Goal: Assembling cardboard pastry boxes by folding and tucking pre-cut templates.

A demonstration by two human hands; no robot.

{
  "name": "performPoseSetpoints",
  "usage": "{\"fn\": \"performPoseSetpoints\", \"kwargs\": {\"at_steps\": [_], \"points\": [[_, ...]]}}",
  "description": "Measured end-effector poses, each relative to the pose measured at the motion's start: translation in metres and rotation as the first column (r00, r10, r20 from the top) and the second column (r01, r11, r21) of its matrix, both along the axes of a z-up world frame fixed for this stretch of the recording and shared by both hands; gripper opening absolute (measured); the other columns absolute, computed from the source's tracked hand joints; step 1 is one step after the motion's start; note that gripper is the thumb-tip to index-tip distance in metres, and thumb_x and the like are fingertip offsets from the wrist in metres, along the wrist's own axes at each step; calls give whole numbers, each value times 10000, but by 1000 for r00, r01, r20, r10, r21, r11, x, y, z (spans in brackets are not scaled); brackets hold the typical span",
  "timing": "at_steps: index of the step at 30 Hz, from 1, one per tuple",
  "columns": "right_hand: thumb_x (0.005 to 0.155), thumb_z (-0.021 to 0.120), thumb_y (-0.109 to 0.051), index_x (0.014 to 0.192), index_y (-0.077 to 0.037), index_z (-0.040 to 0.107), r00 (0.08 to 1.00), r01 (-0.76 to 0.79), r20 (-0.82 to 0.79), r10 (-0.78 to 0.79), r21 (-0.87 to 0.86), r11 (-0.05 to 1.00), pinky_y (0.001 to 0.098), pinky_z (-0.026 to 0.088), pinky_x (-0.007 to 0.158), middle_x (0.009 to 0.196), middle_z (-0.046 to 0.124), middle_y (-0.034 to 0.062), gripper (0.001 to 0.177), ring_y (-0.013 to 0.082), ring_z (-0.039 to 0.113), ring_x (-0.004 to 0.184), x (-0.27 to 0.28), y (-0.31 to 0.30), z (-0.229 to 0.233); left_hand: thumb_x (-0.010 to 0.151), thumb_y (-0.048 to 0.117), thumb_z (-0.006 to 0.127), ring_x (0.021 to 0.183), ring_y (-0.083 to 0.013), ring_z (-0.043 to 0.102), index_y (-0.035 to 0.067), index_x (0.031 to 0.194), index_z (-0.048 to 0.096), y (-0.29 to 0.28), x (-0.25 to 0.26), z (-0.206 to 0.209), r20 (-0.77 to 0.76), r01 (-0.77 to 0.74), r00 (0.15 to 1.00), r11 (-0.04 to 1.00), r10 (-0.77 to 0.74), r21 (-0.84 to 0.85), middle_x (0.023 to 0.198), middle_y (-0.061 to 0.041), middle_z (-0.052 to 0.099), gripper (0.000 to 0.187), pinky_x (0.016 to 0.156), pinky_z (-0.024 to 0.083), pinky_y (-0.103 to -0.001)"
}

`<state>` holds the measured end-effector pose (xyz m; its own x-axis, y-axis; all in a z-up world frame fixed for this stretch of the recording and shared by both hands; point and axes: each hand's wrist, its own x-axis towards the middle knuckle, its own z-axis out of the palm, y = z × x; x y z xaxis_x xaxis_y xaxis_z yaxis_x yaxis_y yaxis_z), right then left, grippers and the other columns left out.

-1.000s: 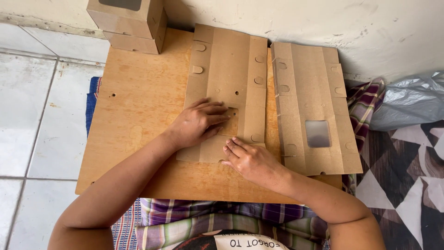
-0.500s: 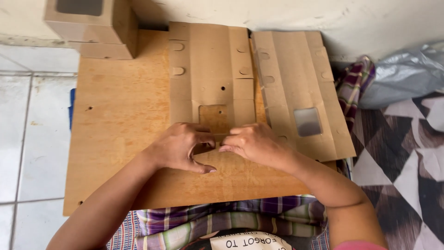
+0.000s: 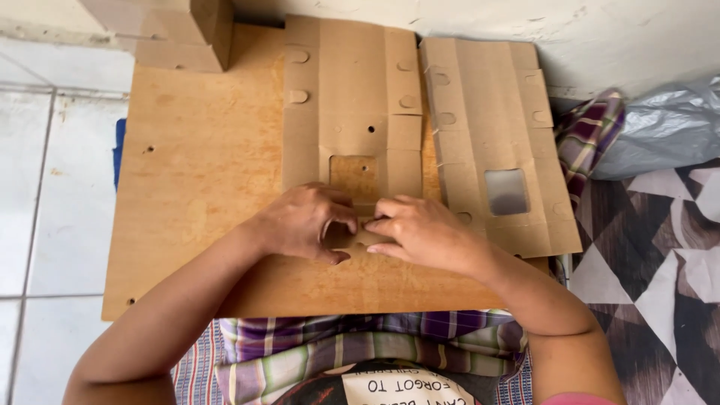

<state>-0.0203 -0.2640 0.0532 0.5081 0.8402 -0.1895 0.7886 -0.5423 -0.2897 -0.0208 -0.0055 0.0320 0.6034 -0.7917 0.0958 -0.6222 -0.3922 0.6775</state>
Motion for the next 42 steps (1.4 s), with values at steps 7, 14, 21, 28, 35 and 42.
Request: {"fn": "performPoseSetpoints", "kwargs": {"at_steps": [7,14,21,28,35,42], "points": [[875,748,-470,1081,-106,778,997,-7,-79,5,-34,999,365,592,768,1035,682,65,419,269,688,950,4,-2,13,697,357,813,786,-277,711,143,934,765,-1,-3,7,80,-39,996,999,36,34,812,-40,716,323,762,569,-403],[850,759,-515,1118,-95,769,991,-17,-134,21,26,1000,376,587,827,1078,681,75,498,271,677,1010,15,-13,17,729,375,804,780,-259,699,148,915,762,-3,-5,7,148,-42,988,999,42,1,787,-45,702,297,758,568,-376],[913,728,-418,1101,-64,770,980,-30,-193,44,78,997,366,588,823,1041,710,93,403,279,700,991,6,-18,26,743,357,764,735,-303,713,144,924,792,0,-10,17,15,5,1000,1000,-5,6,746,-75,723,282,710,589,-407],[893,728,-493,1103,-82,758,980,-17,-196,40,116,993,405,585,843,1052,694,87,462,304,688,992,1,-18,24,735,359,766,750,-286,724,149,964,807,-1,-10,18,-20,11,1000,1000,-10,29,782,-61,753,314,734,595,-385],[910,689,-533,1061,-88,768,974,2,-224,21,101,995,402,581,832,1032,697,83,476,297,693,972,0,-15,32,741,366,775,760,-298,733,149,976,812,0,-11,15,-58,2,998,1000,-1,19,799,-73,767,321,729,594,-396],[939,660,-495,1122,-66,751,969,-46,-244,48,12,999,405,570,869,1127,661,96,476,289,668,1054,0,-16,32,773,327,760,787,-298,764,141,1002,827,2,-9,29,-117,13,993,998,-5,63,853,-103,800,302,718,620,-373]]}}
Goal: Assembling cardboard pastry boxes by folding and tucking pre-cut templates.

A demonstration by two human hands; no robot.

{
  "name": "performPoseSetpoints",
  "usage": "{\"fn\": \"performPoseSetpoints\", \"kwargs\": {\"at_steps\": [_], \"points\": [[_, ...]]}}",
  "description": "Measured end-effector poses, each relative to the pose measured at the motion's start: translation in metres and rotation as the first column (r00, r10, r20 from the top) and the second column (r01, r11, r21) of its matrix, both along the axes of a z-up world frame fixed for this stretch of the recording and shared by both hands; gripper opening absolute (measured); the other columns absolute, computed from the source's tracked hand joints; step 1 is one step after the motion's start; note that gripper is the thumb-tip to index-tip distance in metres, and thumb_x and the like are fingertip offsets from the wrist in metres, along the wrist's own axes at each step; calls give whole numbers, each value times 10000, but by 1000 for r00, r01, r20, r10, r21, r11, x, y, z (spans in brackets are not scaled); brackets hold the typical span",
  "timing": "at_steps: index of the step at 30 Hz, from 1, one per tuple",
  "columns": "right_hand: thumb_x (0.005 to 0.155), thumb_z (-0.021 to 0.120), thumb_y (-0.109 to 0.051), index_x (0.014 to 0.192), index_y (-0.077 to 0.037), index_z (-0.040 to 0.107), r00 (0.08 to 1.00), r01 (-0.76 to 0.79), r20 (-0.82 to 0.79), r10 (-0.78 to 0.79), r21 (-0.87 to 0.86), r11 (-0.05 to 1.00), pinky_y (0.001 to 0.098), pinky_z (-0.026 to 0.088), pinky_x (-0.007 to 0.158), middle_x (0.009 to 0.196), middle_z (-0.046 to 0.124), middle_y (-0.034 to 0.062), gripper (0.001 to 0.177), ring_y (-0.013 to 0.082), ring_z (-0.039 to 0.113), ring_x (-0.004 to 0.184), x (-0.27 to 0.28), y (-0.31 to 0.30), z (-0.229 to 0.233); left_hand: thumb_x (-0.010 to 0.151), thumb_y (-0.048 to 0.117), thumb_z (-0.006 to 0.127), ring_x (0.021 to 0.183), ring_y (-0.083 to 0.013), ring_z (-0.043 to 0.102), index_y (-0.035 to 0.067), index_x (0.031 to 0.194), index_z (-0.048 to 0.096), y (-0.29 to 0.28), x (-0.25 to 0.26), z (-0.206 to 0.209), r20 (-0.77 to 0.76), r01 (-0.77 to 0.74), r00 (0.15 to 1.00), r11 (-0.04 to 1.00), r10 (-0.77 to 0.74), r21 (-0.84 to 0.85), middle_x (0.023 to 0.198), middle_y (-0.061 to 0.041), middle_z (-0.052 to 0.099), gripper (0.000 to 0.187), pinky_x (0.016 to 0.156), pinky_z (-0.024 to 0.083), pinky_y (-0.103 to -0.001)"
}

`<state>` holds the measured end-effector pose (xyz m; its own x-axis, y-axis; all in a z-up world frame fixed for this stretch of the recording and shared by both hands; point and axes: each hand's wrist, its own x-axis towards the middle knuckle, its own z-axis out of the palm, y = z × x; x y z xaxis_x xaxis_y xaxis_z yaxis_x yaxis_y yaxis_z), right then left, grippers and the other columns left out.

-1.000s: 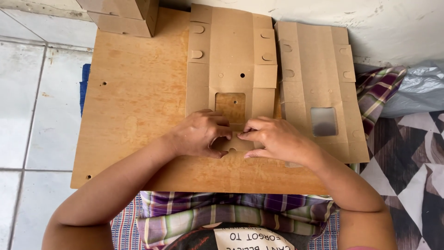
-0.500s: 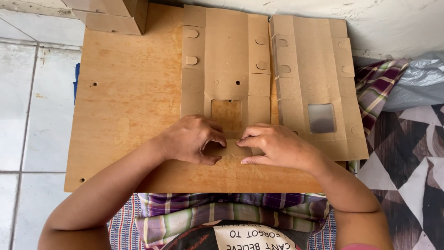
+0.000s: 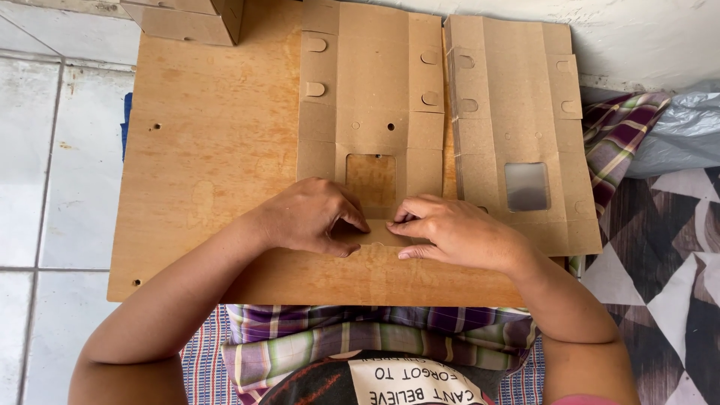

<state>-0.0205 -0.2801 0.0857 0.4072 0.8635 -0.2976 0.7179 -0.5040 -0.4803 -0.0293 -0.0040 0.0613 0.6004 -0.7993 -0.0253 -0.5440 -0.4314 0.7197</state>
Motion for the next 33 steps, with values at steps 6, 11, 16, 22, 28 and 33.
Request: {"fn": "performPoseSetpoints", "kwargs": {"at_steps": [6,11,16,22,28,33], "points": [[1018,572,-371,1146,-42,748,992,56,-118,-55,10,998,389,567,888,1114,681,119,394,288,688,1046,9,-3,-1,812,279,698,818,-313,779,113,1002,826,3,3,4,-118,-28,993,1000,26,-8,882,-128,805,283,729,631,-386],[986,626,-387,1170,-32,739,988,29,-154,-21,50,998,411,563,896,1137,682,135,416,311,691,1039,13,-1,7,751,255,678,920,-362,770,74,1055,812,7,5,19,-196,-15,980,1000,20,26,979,-147,808,379,804,626,-430],[944,685,-406,1165,-34,739,986,-28,-164,35,46,999,425,564,907,1160,675,137,437,323,680,1054,23,-1,-2,710,285,680,903,-348,769,104,1036,819,5,10,21,-177,6,984,998,5,58,954,-102,811,399,796,627,-435],[845,788,-445,1159,-74,770,941,-7,-336,30,69,998,433,565,912,1134,685,120,487,313,694,1052,38,-5,-13,720,355,706,884,-363,758,110,1013,818,-2,21,18,-201,52,979,991,-27,124,905,-102,806,397,798,620,-440],[861,783,-366,1184,-63,762,911,78,-413,-8,153,985,442,562,922,1159,694,147,444,331,702,1062,39,-13,-17,840,357,638,924,-335,772,99,1037,822,8,17,17,-269,-4,963,995,30,97,952,-113,813,372,832,607,-416],[894,735,-354,1244,-25,721,906,82,-420,-50,58,995,436,549,947,1195,709,159,479,333,710,1088,34,-9,6,837,295,655,1033,-416,733,47,1156,767,16,17,18,-344,44,938,999,-41,2,1093,-169,785,419,885,596,-478]]}}
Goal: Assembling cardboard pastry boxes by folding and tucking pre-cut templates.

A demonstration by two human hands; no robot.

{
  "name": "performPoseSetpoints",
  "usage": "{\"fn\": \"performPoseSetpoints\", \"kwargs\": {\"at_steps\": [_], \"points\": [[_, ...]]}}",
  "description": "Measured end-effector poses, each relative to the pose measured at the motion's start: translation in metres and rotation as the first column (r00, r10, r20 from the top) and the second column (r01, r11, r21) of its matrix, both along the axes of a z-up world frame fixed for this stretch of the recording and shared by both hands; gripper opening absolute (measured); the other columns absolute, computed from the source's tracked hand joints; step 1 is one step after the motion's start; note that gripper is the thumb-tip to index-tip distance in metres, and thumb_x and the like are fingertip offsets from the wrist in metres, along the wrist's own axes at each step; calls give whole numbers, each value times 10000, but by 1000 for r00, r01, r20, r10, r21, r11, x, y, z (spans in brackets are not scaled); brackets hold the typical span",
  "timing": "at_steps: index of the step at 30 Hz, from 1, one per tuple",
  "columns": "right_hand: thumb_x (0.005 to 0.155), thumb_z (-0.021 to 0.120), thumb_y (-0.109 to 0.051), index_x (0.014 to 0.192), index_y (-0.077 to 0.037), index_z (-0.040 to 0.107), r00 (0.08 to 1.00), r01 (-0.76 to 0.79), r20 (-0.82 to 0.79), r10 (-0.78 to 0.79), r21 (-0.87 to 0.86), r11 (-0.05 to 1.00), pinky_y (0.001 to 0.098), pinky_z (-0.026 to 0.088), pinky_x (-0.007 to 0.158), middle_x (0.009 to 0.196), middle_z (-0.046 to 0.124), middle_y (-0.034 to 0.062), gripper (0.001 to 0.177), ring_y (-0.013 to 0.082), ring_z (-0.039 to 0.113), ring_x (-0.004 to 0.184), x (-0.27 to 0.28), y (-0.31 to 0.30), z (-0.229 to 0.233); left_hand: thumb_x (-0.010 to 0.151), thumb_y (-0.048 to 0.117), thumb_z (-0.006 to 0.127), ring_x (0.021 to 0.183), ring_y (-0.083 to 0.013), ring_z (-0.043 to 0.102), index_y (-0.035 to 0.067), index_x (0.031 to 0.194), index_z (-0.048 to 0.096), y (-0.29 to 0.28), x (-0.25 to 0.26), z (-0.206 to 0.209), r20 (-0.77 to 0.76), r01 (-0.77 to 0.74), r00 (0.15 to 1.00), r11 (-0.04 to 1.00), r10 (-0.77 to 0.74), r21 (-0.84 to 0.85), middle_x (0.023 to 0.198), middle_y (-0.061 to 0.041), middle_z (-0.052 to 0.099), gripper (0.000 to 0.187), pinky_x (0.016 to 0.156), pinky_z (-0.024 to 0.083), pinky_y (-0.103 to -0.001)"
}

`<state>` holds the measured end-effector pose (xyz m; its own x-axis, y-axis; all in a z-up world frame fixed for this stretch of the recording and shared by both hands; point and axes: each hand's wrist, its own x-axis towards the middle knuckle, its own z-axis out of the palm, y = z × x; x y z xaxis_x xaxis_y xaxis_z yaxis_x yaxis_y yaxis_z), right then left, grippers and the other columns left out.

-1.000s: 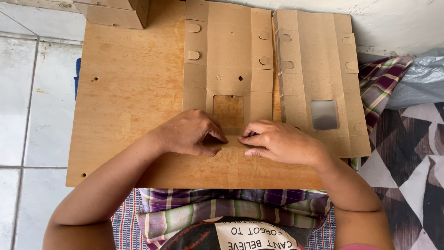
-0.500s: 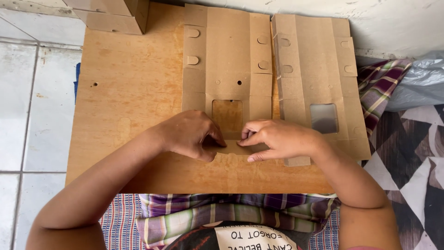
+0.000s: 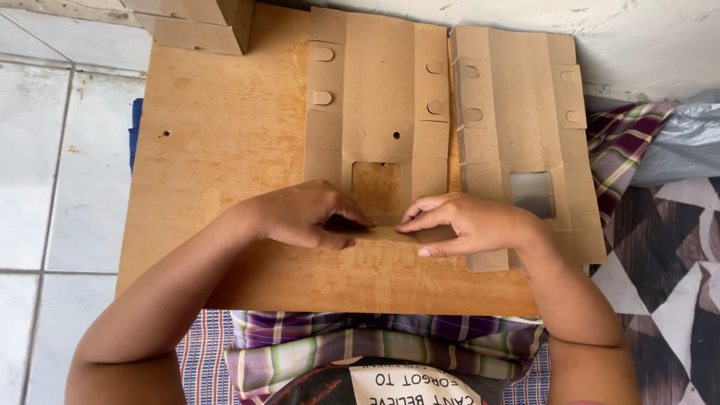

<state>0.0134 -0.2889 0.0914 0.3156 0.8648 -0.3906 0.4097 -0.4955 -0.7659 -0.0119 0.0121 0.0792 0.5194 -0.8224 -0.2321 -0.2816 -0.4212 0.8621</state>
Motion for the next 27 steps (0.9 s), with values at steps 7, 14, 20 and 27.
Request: {"fn": "performPoseSetpoints", "kwargs": {"at_steps": [7,14,20,27], "points": [[843,805,-380,1220,-42,726,996,3,94,0,-31,1000,443,561,953,1204,704,140,512,339,702,1107,-9,2,-2,775,219,702,1085,-408,717,52,1194,755,3,-4,2,-24,3,1000,1000,-4,-17,1159,-166,766,454,937,581,-484],[935,705,-340,1167,-87,773,992,96,81,-98,34,995,436,594,877,1089,762,112,350,329,747,1012,0,-8,-12,793,266,695,1055,-400,731,38,1158,765,3,-1,-3,-14,-22,1000,999,21,-31,1114,-168,774,436,898,598,-460],[1008,593,-256,1136,-78,773,985,126,116,-130,45,991,412,605,846,1027,777,105,284,294,767,932,-3,-4,-11,801,296,701,1022,-375,747,41,1129,777,3,0,-10,2,-48,999,999,48,-27,1078,-166,779,422,875,607,-439],[1047,532,-213,1038,-63,746,951,241,182,-251,74,968,371,589,676,757,720,85,262,272,731,683,-7,9,0,907,222,651,884,-393,759,30,1033,796,2,2,-19,59,-100,992,988,108,-120,912,-185,781,272,770,608,-455]]}}
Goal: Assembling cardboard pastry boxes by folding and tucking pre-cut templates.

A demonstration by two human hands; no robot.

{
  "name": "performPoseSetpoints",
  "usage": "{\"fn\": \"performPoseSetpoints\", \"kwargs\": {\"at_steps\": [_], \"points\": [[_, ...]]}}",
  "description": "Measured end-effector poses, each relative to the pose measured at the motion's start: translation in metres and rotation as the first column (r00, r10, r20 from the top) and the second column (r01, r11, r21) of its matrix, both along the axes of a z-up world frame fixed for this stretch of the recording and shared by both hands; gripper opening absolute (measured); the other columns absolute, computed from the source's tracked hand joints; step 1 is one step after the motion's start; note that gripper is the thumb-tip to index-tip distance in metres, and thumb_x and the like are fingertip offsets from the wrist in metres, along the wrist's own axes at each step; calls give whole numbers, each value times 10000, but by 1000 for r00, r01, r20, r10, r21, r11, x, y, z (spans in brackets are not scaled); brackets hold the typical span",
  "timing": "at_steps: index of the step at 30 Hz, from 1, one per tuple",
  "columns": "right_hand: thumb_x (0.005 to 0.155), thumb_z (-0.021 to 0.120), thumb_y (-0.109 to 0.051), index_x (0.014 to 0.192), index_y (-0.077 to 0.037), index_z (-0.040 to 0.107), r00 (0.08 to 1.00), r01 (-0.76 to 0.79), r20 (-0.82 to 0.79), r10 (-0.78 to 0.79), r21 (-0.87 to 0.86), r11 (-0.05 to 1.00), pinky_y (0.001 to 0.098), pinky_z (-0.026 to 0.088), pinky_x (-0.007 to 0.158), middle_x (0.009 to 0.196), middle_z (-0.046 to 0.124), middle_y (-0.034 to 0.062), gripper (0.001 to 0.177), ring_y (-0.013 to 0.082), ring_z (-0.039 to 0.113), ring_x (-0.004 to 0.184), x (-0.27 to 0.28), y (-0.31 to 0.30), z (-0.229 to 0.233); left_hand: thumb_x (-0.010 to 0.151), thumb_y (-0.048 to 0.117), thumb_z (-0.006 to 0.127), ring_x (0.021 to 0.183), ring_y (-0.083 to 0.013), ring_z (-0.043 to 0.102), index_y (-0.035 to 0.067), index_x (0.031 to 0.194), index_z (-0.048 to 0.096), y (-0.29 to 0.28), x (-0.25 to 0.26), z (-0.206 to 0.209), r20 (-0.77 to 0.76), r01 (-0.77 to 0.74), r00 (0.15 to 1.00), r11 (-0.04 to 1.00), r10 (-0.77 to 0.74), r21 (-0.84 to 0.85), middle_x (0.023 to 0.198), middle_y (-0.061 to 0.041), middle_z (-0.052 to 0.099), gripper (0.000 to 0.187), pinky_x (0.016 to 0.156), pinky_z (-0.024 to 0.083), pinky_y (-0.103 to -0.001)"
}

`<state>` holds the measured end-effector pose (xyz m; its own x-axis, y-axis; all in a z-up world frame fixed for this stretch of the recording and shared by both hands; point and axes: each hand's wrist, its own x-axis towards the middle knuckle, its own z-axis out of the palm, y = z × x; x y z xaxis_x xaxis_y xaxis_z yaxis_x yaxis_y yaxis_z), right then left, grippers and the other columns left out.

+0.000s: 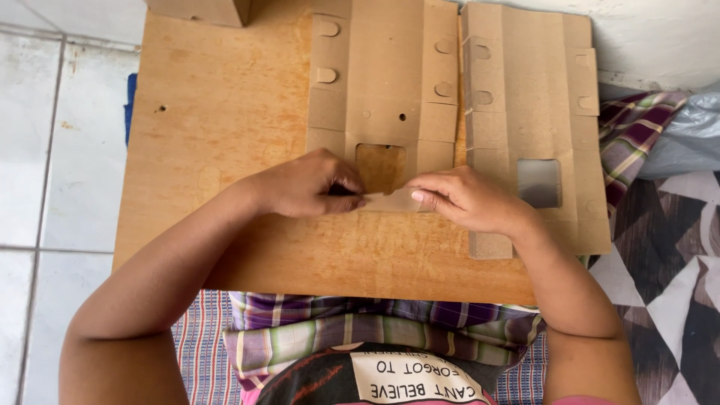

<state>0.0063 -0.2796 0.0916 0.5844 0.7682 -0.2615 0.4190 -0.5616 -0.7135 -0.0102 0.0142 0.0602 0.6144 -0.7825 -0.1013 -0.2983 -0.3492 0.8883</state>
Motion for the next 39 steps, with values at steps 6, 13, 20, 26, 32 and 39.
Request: {"fn": "performPoseSetpoints", "kwargs": {"at_steps": [6,13,20,26,32,39], "points": [[1046,545,-255,912,-113,665,996,40,81,-37,-43,998,346,517,574,622,600,82,229,249,623,567,-2,2,-7,925,210,693,848,-383,753,54,980,801,6,10,-14,130,-72,988,996,79,-60,865,-163,773,198,729,598,-447],[1040,551,-206,933,-99,655,996,44,79,-45,10,999,355,506,549,621,587,129,184,263,595,548,-2,-1,-16,915,139,700,827,-378,758,31,1015,799,5,8,-11,117,-79,990,996,84,-46,868,-179,776,177,735,605,-437],[1038,546,-186,956,-90,672,997,38,73,-40,29,999,355,515,568,658,628,127,179,260,604,567,-2,-6,-20,914,149,714,845,-372,761,52,1052,799,4,8,-15,124,-83,989,996,84,-16,873,-166,779,188,728,607,-431],[1033,559,-177,1042,-76,693,985,-29,172,28,1,1000,381,560,644,815,687,122,168,312,689,704,3,-9,-29,915,166,724,855,-365,754,72,1097,790,4,8,-14,221,-92,972,994,77,58,886,-152,774,216,729,607,-428],[1039,574,-196,1008,-96,712,948,-9,314,43,-111,994,313,557,653,845,660,67,174,225,676,715,2,-10,-39,906,174,745,858,-361,759,70,1095,786,2,11,-20,231,-133,966,988,112,74,895,-151,777,219,727,606,-420],[1003,632,-254,1026,-125,684,829,2,553,90,-164,987,401,568,706,858,586,76,141,325,663,843,-11,-5,-30,935,135,701,919,-458,726,22,1207,718,4,6,-11,235,-136,962,990,141,-41,1007,-243,758,295,772,590,-530]]}}
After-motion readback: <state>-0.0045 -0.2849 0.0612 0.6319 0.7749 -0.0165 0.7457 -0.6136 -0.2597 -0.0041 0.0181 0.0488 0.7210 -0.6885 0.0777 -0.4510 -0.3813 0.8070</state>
